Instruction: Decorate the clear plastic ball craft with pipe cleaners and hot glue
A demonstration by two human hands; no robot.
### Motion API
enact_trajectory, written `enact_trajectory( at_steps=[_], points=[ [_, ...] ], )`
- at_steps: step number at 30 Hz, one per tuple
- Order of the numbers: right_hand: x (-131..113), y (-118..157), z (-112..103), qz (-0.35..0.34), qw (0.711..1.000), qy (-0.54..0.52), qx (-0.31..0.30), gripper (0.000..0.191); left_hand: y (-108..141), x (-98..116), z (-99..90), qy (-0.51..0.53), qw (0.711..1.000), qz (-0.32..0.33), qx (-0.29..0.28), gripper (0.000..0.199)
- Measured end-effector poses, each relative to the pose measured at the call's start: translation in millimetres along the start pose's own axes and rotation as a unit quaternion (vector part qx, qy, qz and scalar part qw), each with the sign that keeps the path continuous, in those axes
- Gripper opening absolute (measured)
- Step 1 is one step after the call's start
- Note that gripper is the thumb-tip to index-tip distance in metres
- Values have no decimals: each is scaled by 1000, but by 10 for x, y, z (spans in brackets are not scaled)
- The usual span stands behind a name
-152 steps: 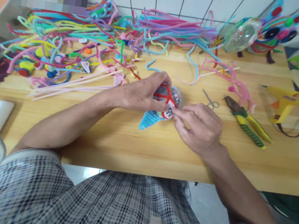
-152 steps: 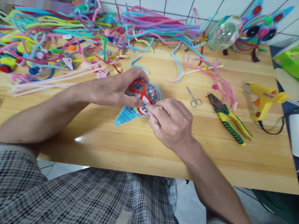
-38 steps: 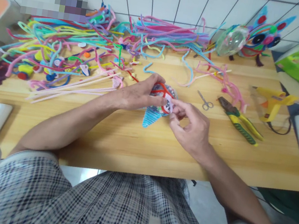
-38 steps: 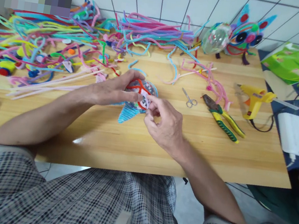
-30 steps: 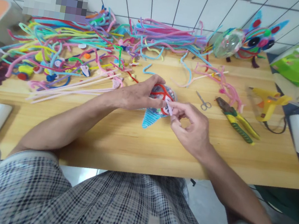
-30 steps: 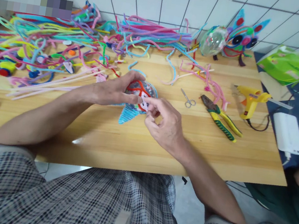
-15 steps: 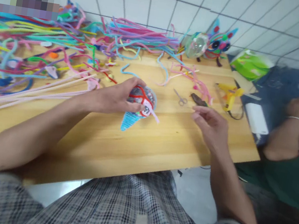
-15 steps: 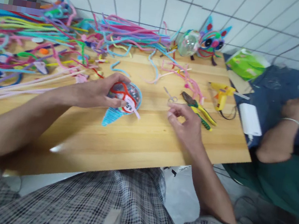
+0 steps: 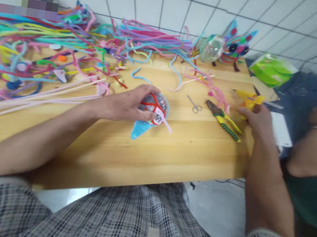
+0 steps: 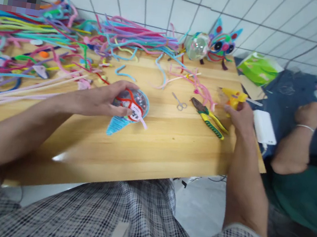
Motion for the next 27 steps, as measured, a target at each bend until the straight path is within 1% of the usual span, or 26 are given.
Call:
enact_trajectory(
  at_steps=[2,4,6,7,8,9,10,12,14,15,17,19,21,24,27],
  points=[
    [102,-77,179,66,996,-21,-52,54,-5,29,3,-3,1000,5,0,82],
    [144,-104,272,127,988,-32,-84,54,-12,35,8,3,1000,5,-3,83],
    [61,-61,238,176,980,-47,-84,48,-17,38,14,8,1000,6,-6,85],
    [-38,-7,189,196,976,-57,-80,40,-17,42,19,8,1000,8,-8,86],
    [-140,78,105,232,967,-93,-56,24,-16,47,27,6,1000,10,-11,88],
    [-286,181,55,257,957,-122,-56,14,-14,52,35,3,1000,12,-15,89],
    [-515,276,60,246,954,-145,-95,12,-10,57,43,0,1000,15,-19,90],
    [-1030,475,61,191,950,-180,-171,18,-1,62,51,-2,1000,16,-25,89],
    [-1475,665,26,134,946,-212,-207,20,7,61,48,-1,1000,15,-26,87],
    [-1658,763,41,109,940,-220,-235,22,10,60,44,0,1000,15,-26,85],
    [-1935,924,76,68,931,-230,-276,26,12,55,39,-2,999,17,-27,85],
    [-2129,1047,134,32,919,-230,-318,29,10,49,37,-4,999,20,-27,85],
    [-2246,1118,180,4,912,-221,-344,33,5,43,40,-4,999,23,-28,85],
    [-2331,1158,226,-36,914,-191,-357,36,-1,34,40,-1,999,25,-23,85],
    [-2395,1177,254,-89,915,-179,-351,27,-2,38,36,1,999,25,-22,84]
  ],
)
Point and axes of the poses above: each hand's wrist, its own y-axis away from the middle knuckle, its own z-axis out of the palm, x = y × z, the point moved 9 cm from there along -y, towards the middle knuckle, and after that the axes turned 9 degrees about y, right-handed, at the moved point
